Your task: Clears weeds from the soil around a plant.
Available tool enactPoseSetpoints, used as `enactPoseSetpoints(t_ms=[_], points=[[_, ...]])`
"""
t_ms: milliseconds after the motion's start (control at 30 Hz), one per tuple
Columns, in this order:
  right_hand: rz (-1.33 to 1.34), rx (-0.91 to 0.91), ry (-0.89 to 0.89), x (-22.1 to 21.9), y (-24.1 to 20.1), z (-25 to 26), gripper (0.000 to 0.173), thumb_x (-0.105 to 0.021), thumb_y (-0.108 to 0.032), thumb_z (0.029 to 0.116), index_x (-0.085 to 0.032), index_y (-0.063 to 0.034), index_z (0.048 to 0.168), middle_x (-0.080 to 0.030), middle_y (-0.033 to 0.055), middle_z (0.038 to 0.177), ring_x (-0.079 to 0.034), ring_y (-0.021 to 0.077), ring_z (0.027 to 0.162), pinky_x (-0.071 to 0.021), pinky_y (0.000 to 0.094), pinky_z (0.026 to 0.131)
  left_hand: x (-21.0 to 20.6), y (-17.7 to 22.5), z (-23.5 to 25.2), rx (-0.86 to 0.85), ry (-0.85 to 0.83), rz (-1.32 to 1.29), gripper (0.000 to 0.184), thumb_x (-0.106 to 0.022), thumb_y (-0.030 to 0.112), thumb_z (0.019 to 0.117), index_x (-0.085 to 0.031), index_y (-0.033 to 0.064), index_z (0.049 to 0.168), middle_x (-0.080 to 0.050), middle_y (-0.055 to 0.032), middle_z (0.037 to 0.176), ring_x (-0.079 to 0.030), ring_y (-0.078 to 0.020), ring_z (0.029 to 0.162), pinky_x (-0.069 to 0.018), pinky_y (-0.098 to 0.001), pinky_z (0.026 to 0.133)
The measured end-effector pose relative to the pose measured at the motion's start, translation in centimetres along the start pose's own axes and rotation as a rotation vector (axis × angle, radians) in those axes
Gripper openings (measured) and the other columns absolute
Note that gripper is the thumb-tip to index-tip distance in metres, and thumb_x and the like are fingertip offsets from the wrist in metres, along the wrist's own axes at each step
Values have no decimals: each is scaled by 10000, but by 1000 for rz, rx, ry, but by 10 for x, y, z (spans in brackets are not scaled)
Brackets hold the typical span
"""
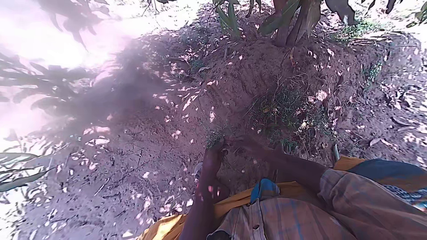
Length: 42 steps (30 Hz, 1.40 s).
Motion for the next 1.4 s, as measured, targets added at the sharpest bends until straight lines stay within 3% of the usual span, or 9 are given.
enactPoseSetpoints(t_ms=[267, 467, 600, 700, 800, 1033, 1133, 1267, 1400], points=[[229, -51, 407, 100, 26, 17, 352, -411, -220, 1114, -589, 28, 1289, -686, 167, 1104, -673, 171, 868, -538, 293, 746, 13, 14, 0, -71, 107, -337, 478, -215, 160, 1119, -599, 39, 862, -598, 7, 606, -574, -62, 495, -481, -178, 466], [225, 184, 21, 35, -22, 0, 270, -449, -80, 1081, -600, 81, 1237, -694, 101, 1015, -673, 75, 798, -562, 220, 734, 1, 14, 0, -94, -37, -372, 559, -133, 162, 1097, -571, 79, 759, -560, 37, 532, -533, -40, 440, -470, -173, 459], [191, 209, -46, 7, -31, -12, 229, -513, -12, 1033, -586, 83, 1228, -662, 100, 1080, -652, 54, 815, -555, 204, 731, -4, 9, -2, -49, -89, -326, 552, -125, 169, 1096, -557, 97, 759, -558, 40, 539, -536, -41, 451, -466, -172, 465], [119, 207, -90, -3, -24, -8, 341, -556, -14, 1000, -527, 91, 1323, -650, 130, 1121, -645, 67, 863, -545, 216, 762, -10, 5, -5, -16, -151, -260, 539, -139, 143, 1085, -592, 90, 797, -593, 41, 566, -568, -32, 483, -494, -171, 494], [177, 210, -54, -3, -20, -5, 193, -558, 5, 986, -563, 83, 1161, -632, 57, 928, -636, 48, 765, -548, 198, 707, -9, 5, -5, -38, -154, -193, 469, -181, 102, 1076, -614, 60, 898, -612, 41, 610, -578, -24, 523, -504, -165, 535], [252, -21, 266, 55, 17, 14, 209, -534, 15, 1019, -531, 102, 1209, -615, 122, 931, -621, 110, 715, -539, 234, 667, 37, 20, 6, -220, 243, -334, 402, -229, 123, 1114, -569, 73, 905, -599, 43, 622, -584, -33, 525, -505, -166, 520], [389, 20, 368, 73, 20, 14, 177, -540, 11, 1016, -547, 84, 1177, -654, 113, 899, -662, 122, 709, -569, 241, 663, 40, 11, 6, -136, 324, -264, 345, -294, 136, 1120, -593, 40, 976, -589, 41, 635, -564, -32, 511, -489, -165, 496], [425, 100, 382, 69, -7, 8, 178, -550, 13, 1016, -536, 78, 1181, -675, 129, 957, -699, 140, 788, -591, 258, 723, 16, -3, 4, 49, 149, -100, 260, -393, 104, 1098, -626, 7, 1035, -659, -11, 747, -604, -59, 583, -503, -185, 533], [346, 116, 261, 41, -15, 0, 209, -562, 22, 1005, -546, 112, 1193, -671, 126, 958, -696, 132, 788, -599, 265, 731, -8, -8, 0, 49, -68, -38, 252, -453, 85, 1079, -618, -22, 1237, -699, -40, 896, -635, -78, 674, -525, -208, 606]])
Point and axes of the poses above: each hand's wrist, its own z-axis towards the middle knuckle, its own x-axis out of the back of the hand, y = z × x, the point moved 8 cm from there along z, towards the middle knuckle
